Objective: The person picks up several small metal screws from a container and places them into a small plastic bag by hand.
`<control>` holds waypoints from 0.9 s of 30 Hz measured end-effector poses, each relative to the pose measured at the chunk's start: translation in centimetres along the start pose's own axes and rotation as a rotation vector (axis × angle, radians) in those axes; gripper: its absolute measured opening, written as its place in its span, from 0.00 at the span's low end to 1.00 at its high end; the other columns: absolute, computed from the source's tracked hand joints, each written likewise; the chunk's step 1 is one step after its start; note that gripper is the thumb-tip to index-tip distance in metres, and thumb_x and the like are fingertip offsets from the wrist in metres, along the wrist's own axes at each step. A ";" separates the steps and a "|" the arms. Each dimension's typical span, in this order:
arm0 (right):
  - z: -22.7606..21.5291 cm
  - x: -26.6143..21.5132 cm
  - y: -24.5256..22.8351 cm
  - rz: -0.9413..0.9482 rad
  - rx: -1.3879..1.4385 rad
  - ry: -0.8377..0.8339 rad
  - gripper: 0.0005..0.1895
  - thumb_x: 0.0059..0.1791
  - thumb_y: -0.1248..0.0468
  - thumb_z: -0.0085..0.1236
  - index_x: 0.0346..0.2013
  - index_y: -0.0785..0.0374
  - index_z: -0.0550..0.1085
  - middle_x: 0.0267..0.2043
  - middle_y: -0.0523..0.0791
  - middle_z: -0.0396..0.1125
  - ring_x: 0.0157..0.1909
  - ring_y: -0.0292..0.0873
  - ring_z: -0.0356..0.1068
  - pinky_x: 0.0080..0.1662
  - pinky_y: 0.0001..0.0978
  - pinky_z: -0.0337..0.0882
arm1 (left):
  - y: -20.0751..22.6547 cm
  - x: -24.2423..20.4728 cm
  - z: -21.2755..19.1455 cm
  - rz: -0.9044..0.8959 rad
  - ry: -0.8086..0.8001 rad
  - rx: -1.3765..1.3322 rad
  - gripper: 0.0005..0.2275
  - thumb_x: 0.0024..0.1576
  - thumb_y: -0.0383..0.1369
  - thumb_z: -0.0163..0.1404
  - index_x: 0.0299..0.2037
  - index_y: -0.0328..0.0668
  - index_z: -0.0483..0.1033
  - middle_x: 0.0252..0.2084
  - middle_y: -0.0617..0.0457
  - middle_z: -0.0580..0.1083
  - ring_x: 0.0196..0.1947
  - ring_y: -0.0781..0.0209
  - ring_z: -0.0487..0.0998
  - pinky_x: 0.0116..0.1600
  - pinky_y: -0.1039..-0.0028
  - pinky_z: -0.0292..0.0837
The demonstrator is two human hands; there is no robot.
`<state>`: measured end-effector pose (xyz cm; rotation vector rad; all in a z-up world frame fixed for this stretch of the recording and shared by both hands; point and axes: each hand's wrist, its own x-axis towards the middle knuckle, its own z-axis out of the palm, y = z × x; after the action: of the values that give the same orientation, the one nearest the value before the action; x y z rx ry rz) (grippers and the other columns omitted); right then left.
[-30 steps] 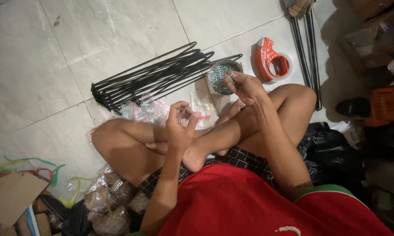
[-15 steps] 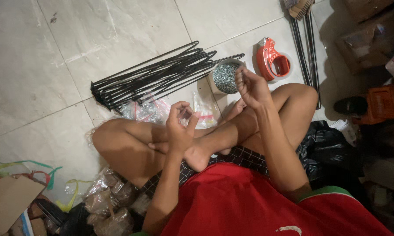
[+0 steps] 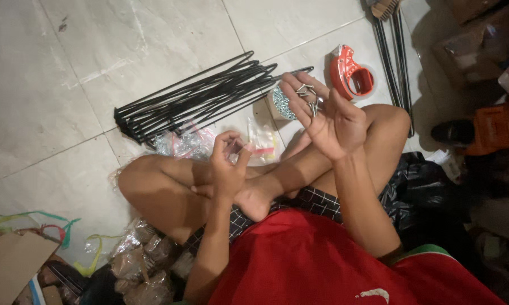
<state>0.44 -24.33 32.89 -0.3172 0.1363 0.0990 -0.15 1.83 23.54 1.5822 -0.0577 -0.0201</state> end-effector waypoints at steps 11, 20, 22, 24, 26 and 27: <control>5.7 -4.1 0.0 0.013 0.133 -0.161 0.49 0.47 0.80 0.40 0.85 0.79 0.44 0.90 0.69 0.32 0.91 0.69 0.33 0.85 0.57 0.47 | 2.3 -0.1 1.0 -0.066 -0.062 -0.006 0.15 0.63 0.27 0.65 0.56 0.39 0.76 0.39 0.53 0.76 0.40 0.64 0.79 0.55 0.70 0.79; 6.5 -4.7 -0.6 0.012 0.108 -0.123 0.46 0.47 0.84 0.38 0.83 0.79 0.47 0.91 0.70 0.32 0.93 0.71 0.30 0.87 0.57 0.44 | 1.8 -0.3 1.1 -0.066 -0.098 0.054 0.14 0.64 0.28 0.62 0.58 0.42 0.75 0.41 0.53 0.76 0.43 0.62 0.78 0.56 0.70 0.78; 6.3 -4.7 -0.8 0.008 0.096 -0.130 0.46 0.47 0.83 0.38 0.83 0.79 0.48 0.91 0.71 0.32 0.93 0.71 0.30 0.88 0.58 0.41 | 1.7 -0.3 1.5 -0.082 -0.099 0.067 0.14 0.64 0.28 0.62 0.58 0.42 0.75 0.42 0.53 0.76 0.44 0.62 0.78 0.58 0.69 0.79; 6.2 -4.8 -1.1 0.007 0.077 -0.118 0.43 0.51 0.85 0.36 0.84 0.79 0.49 0.91 0.70 0.34 0.93 0.71 0.33 0.86 0.56 0.48 | 1.1 -0.4 1.9 -0.048 -0.090 0.070 0.15 0.63 0.26 0.63 0.57 0.42 0.75 0.40 0.53 0.76 0.42 0.63 0.78 0.58 0.71 0.79; 5.9 -4.9 -1.3 -0.001 0.059 -0.105 0.42 0.52 0.85 0.36 0.83 0.78 0.50 0.91 0.70 0.35 0.92 0.70 0.35 0.86 0.55 0.50 | 2.0 -0.3 2.5 -0.046 -0.091 0.105 0.14 0.62 0.27 0.63 0.56 0.41 0.76 0.40 0.53 0.76 0.42 0.63 0.79 0.56 0.71 0.80; 5.8 -4.9 -1.5 -0.007 0.037 -0.093 0.41 0.53 0.86 0.36 0.83 0.78 0.50 0.90 0.70 0.36 0.92 0.70 0.37 0.86 0.54 0.51 | 2.4 -0.2 2.9 -0.043 -0.090 0.136 0.14 0.62 0.28 0.63 0.56 0.41 0.77 0.39 0.52 0.76 0.42 0.62 0.79 0.55 0.71 0.81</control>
<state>-3.47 -24.30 39.54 -0.2761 0.0452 0.1037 -0.59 -1.05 25.88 1.7178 -0.0974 -0.1230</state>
